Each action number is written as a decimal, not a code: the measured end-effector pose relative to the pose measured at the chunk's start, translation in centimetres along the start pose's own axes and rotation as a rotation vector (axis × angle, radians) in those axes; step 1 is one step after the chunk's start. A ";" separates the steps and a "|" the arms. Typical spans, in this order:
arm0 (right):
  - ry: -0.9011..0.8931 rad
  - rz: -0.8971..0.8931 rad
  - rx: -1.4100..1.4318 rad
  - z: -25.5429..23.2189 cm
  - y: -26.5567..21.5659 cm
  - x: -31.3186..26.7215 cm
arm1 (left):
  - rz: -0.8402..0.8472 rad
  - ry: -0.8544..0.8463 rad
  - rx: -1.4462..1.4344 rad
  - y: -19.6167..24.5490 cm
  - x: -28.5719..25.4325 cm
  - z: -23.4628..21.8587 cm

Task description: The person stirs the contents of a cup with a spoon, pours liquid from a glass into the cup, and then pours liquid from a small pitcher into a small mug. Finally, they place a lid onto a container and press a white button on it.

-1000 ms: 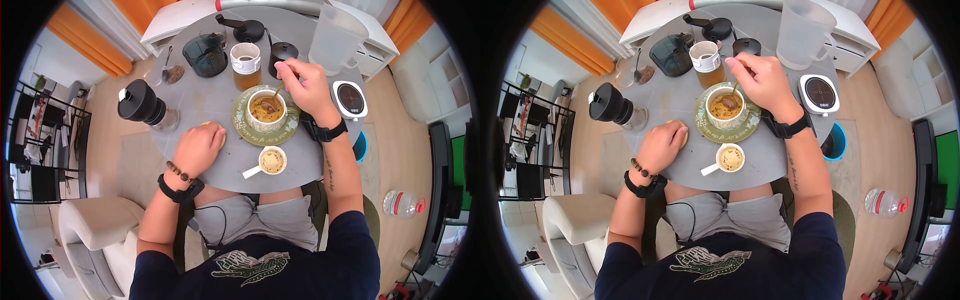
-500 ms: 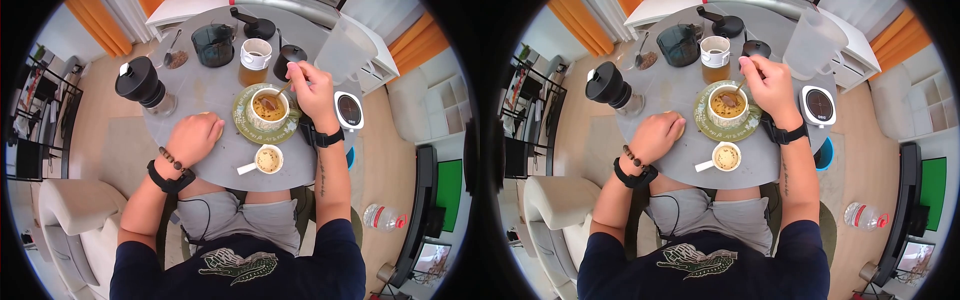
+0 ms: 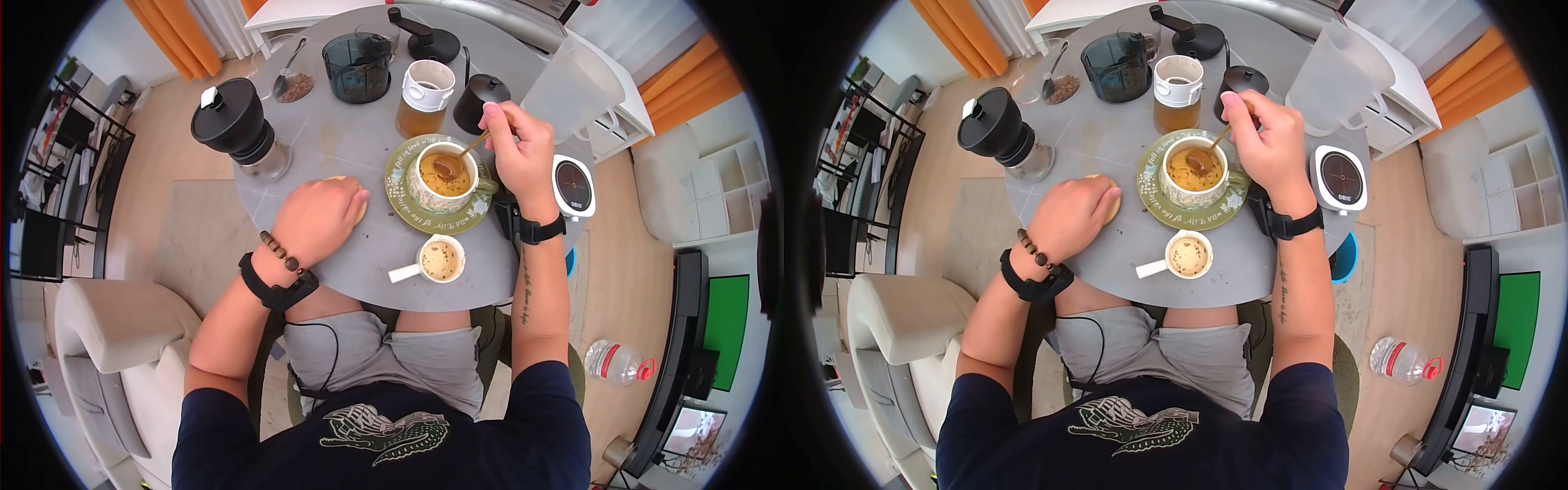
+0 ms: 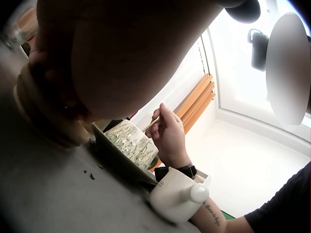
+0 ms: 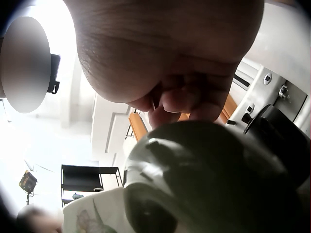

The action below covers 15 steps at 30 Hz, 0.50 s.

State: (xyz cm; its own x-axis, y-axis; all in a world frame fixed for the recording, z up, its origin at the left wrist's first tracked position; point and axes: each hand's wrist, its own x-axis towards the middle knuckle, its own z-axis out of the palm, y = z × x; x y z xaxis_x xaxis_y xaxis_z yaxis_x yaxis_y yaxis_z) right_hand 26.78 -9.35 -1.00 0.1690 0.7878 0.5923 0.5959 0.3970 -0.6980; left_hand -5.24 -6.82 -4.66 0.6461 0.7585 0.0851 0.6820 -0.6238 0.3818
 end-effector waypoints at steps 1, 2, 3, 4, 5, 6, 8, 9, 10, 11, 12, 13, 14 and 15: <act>0.001 0.000 0.000 -0.1 0.1 0.0 | -0.002 -0.005 0.004 0.0 0.0 0.0; -0.022 -0.002 -0.004 -0.1 0.3 0.0 | 0.000 -0.004 0.004 0.0 0.0 0.0; -0.045 -0.003 -0.008 -0.1 0.4 0.0 | 0.002 -0.005 0.006 0.0 0.1 0.0; -0.045 -0.003 -0.008 -0.1 0.3 0.0 | 0.002 -0.007 0.007 0.0 0.1 0.0; -0.058 0.001 0.036 0.0 0.2 -0.1 | 0.002 -0.008 0.006 0.0 0.0 0.0; -0.072 0.004 0.082 0.1 0.1 -0.1 | 0.001 -0.008 0.001 0.1 0.0 -0.1; -0.067 0.009 0.091 0.4 0.0 -0.1 | -0.001 -0.009 -0.004 0.1 0.0 -0.1; -0.061 0.013 0.100 0.4 0.0 -0.1 | -0.002 -0.008 0.002 0.1 0.0 -0.1; -0.062 0.013 0.101 0.5 0.1 -0.1 | -0.003 -0.006 0.009 0.1 0.0 -0.1; -0.037 0.016 0.091 0.5 0.3 -0.2 | -0.004 -0.007 0.009 0.1 0.0 0.0; -0.011 0.019 0.081 0.5 0.4 -0.2 | -0.004 -0.007 0.010 0.0 0.0 0.0; -0.012 0.019 0.082 0.4 0.4 -0.1 | -0.004 -0.007 0.012 0.0 0.0 0.0; -0.006 0.012 0.050 0.2 0.3 0.0 | -0.006 -0.007 0.012 0.0 0.0 0.0; 0.000 0.005 0.017 0.1 0.2 0.0 | -0.004 -0.004 0.012 0.0 0.0 0.0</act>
State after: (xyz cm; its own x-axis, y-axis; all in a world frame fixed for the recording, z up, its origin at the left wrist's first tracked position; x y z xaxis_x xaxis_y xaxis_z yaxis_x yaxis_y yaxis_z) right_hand 26.82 -9.21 -1.15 0.1719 0.7900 0.5885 0.5813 0.4010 -0.7080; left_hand -5.23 -6.83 -4.65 0.6451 0.7599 0.0799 0.6882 -0.6233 0.3713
